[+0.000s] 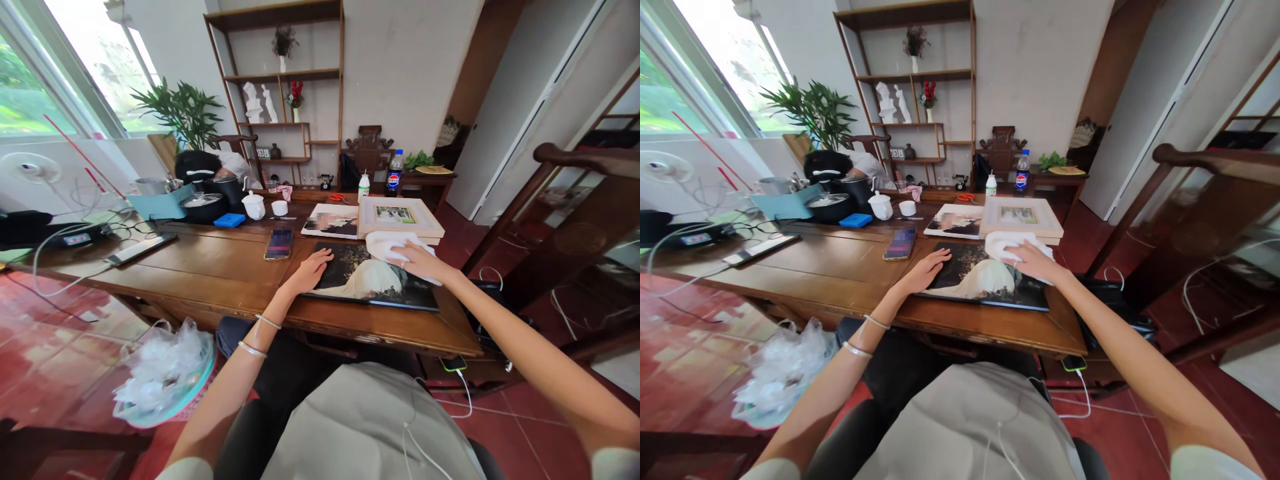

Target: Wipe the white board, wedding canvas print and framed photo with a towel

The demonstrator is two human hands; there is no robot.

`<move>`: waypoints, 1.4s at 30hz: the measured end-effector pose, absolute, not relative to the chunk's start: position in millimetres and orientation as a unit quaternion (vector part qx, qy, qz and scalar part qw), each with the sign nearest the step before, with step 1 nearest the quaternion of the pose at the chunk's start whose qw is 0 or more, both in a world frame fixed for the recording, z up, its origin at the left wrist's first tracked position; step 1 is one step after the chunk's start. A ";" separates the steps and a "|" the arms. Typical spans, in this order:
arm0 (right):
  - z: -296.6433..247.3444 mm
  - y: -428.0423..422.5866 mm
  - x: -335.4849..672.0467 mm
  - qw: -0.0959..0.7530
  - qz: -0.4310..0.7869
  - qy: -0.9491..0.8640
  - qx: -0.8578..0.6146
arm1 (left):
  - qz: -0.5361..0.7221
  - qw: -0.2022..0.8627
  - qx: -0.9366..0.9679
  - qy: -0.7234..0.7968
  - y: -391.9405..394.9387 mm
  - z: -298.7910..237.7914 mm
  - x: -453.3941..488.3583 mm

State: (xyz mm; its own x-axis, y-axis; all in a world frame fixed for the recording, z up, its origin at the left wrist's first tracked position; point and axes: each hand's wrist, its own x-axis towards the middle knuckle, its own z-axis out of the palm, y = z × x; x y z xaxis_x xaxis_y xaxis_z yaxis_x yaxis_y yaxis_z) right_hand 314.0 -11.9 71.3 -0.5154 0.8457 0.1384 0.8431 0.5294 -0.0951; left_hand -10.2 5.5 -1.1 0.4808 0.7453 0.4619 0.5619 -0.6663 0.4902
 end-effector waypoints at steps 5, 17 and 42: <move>69.0 -22.8 313.2 0.095 -0.016 -0.864 -0.493 | 0.345 0.146 0.841 0.392 6.1 -3.5 -9.1; 72.9 -146.8 296.9 0.117 0.050 -0.927 -0.353 | 0.334 0.148 0.843 0.396 8.4 -3.1 -9.6; 73.0 -132.3 256.6 0.077 0.018 -0.943 -0.324 | 0.341 0.164 0.835 0.400 3.1 0.6 -7.4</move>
